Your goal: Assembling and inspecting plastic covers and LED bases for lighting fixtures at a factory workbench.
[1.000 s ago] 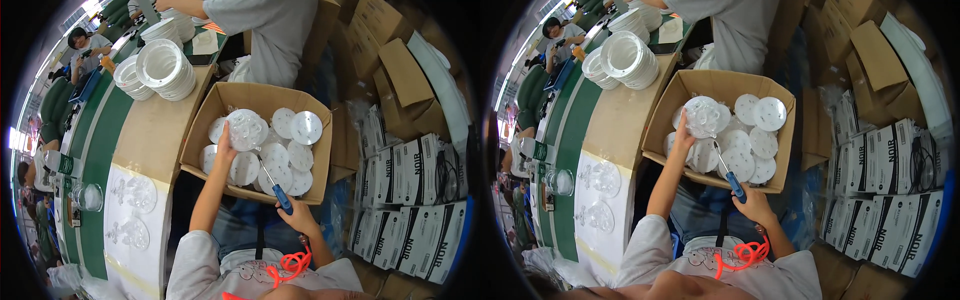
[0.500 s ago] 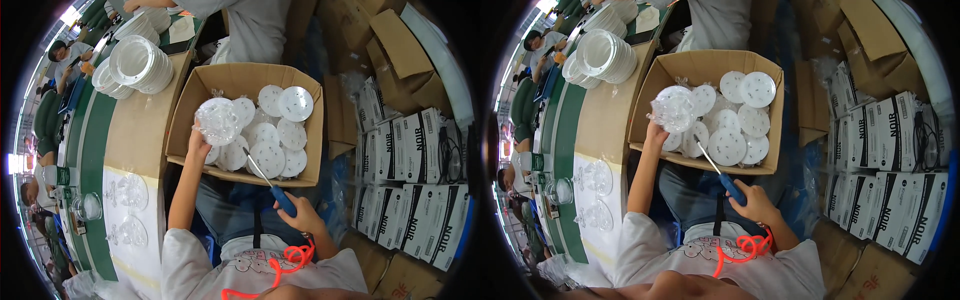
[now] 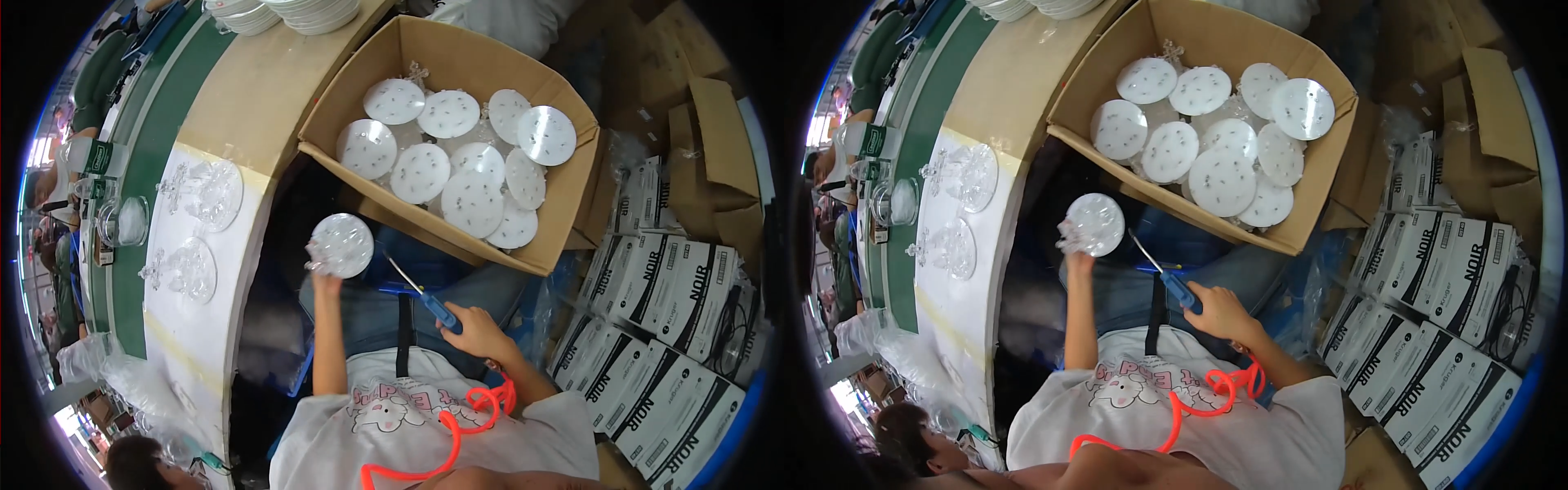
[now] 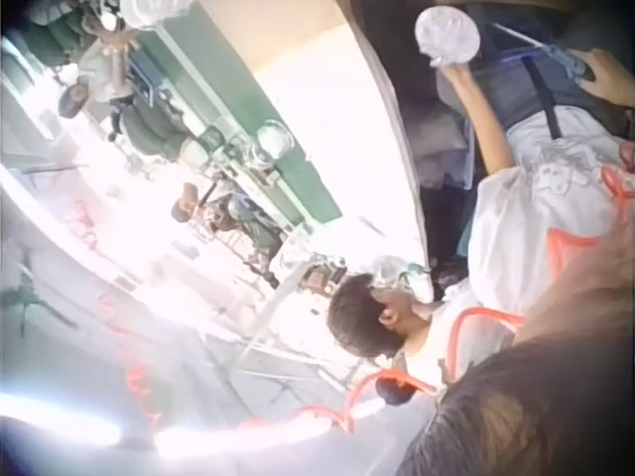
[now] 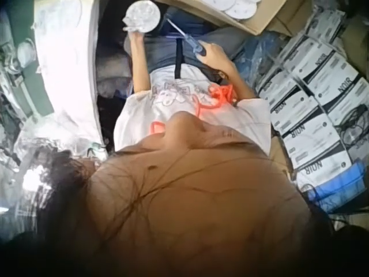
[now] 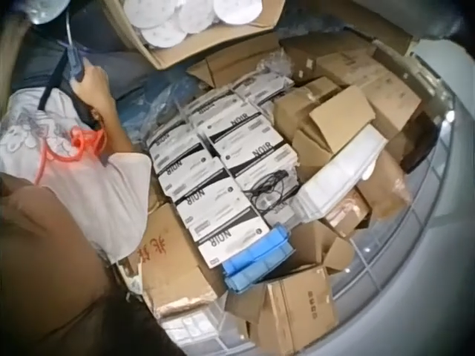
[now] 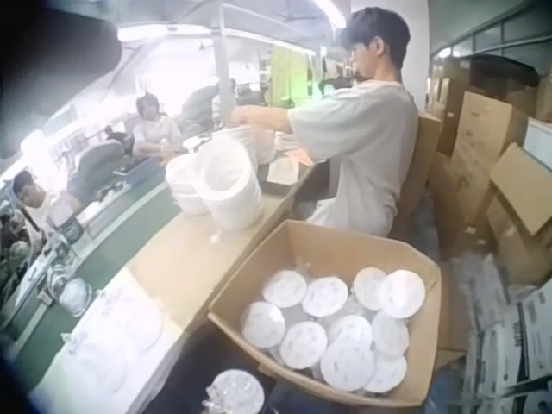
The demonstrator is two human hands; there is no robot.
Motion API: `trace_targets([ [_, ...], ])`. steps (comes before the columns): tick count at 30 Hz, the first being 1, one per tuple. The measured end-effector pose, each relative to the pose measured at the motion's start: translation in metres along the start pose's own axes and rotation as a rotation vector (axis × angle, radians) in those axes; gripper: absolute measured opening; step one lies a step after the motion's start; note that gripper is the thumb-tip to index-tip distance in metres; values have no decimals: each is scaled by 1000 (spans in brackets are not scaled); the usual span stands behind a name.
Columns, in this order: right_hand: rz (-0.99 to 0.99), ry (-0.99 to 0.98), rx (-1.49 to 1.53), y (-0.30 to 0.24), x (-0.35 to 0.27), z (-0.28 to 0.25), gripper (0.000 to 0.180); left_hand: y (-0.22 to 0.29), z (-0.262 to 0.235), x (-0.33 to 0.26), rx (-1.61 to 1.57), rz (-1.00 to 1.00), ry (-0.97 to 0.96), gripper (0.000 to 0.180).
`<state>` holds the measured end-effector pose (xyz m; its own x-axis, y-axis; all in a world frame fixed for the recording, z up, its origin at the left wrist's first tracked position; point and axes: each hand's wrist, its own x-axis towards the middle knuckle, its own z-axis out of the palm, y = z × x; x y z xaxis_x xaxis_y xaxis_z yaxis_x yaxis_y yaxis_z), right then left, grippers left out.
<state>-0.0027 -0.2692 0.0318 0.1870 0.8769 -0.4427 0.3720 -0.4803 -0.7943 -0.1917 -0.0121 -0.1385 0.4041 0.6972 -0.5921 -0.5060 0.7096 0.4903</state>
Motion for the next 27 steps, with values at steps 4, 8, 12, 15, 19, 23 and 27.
trace_targets([
  [4,22,10,-144,-15,36,32,29,-33,-37,72,-23,5,8,51],
  [8,35,13,-95,-15,53,54,32,-57,-6,90,-94,-76,85,48],
  [12,85,-5,-153,-26,66,66,33,-42,-12,99,-204,-34,35,45],
  [15,75,-6,-133,-28,71,71,32,-26,-27,106,-291,-110,25,43],
  [19,58,-31,-104,-27,77,64,31,-21,-27,108,-201,-162,33,44],
  [23,115,-38,-97,-14,77,52,30,-28,-16,105,-222,-154,128,45],
  [27,102,-14,-52,-18,72,37,30,-17,-37,100,-165,-103,105,45],
])
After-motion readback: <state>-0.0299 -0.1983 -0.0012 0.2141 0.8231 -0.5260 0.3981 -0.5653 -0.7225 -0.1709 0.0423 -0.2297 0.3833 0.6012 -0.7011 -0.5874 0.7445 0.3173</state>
